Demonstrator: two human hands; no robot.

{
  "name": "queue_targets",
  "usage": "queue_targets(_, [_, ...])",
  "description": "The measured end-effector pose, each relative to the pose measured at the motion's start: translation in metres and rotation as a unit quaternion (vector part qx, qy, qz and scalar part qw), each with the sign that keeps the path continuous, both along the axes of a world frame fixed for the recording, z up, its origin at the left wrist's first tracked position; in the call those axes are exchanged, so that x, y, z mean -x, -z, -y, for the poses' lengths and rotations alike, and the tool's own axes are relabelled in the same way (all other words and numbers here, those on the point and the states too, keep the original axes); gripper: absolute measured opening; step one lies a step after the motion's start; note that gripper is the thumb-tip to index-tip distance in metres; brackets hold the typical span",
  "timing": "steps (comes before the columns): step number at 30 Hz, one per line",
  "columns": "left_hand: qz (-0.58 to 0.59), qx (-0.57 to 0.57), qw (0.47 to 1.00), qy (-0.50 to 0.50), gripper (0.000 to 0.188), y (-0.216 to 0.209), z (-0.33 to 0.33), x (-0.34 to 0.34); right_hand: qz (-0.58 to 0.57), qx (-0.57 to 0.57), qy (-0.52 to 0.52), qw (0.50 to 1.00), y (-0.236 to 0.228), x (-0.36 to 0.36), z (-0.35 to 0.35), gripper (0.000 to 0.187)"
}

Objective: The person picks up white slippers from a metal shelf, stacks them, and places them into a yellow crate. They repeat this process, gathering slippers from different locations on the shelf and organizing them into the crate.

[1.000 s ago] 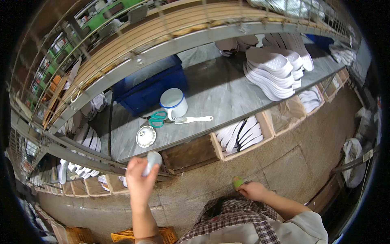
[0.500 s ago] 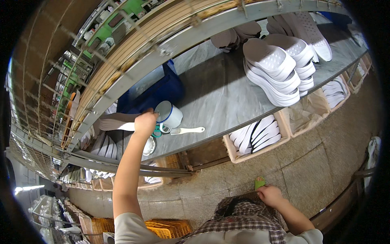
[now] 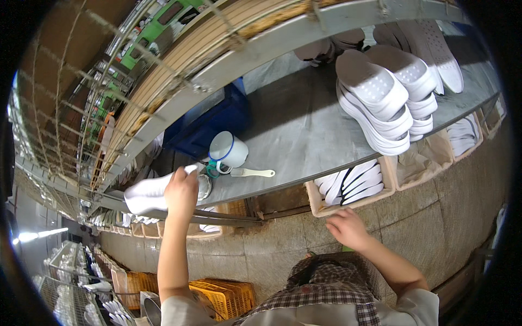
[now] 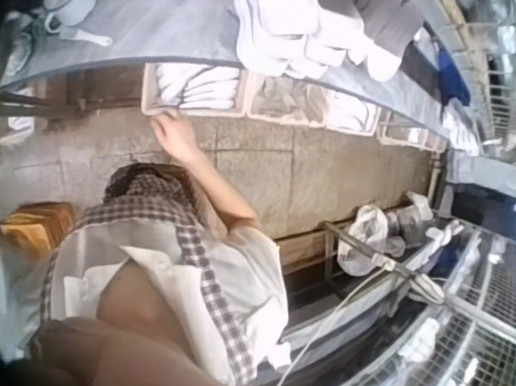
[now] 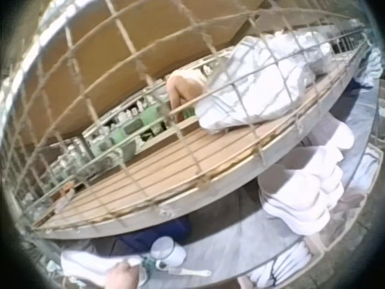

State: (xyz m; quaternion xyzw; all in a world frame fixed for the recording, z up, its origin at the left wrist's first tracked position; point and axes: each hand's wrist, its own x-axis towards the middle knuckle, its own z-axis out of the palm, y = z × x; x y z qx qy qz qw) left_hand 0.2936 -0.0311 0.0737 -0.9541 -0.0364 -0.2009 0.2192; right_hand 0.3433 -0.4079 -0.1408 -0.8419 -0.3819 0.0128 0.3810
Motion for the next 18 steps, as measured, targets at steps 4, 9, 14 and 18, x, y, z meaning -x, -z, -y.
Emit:
queue_targets(4, [0.039,0.237,0.970,-0.032,0.018,-0.005,0.033,0.106,0.025,-0.086,-0.093,0.992,-0.023,-0.018,-0.070,0.019])
queue_targets(9, [0.009,0.477,0.877,0.057,0.012,0.044,0.073,0.163,-0.019,-0.075,-0.134,0.988,-0.030,0.022,-0.102,0.020])
queue_targets(14, [-0.137,0.760,0.632,0.071,0.025,0.117,0.117,0.140,-0.081,0.064,-0.019,0.994,-0.005,0.077,-0.028,0.015])
queue_targets(18, [-0.289,0.704,0.629,0.158,0.023,0.134,0.162,0.101,-0.119,0.083,0.145,0.979,-0.003,0.128,0.076,0.017])
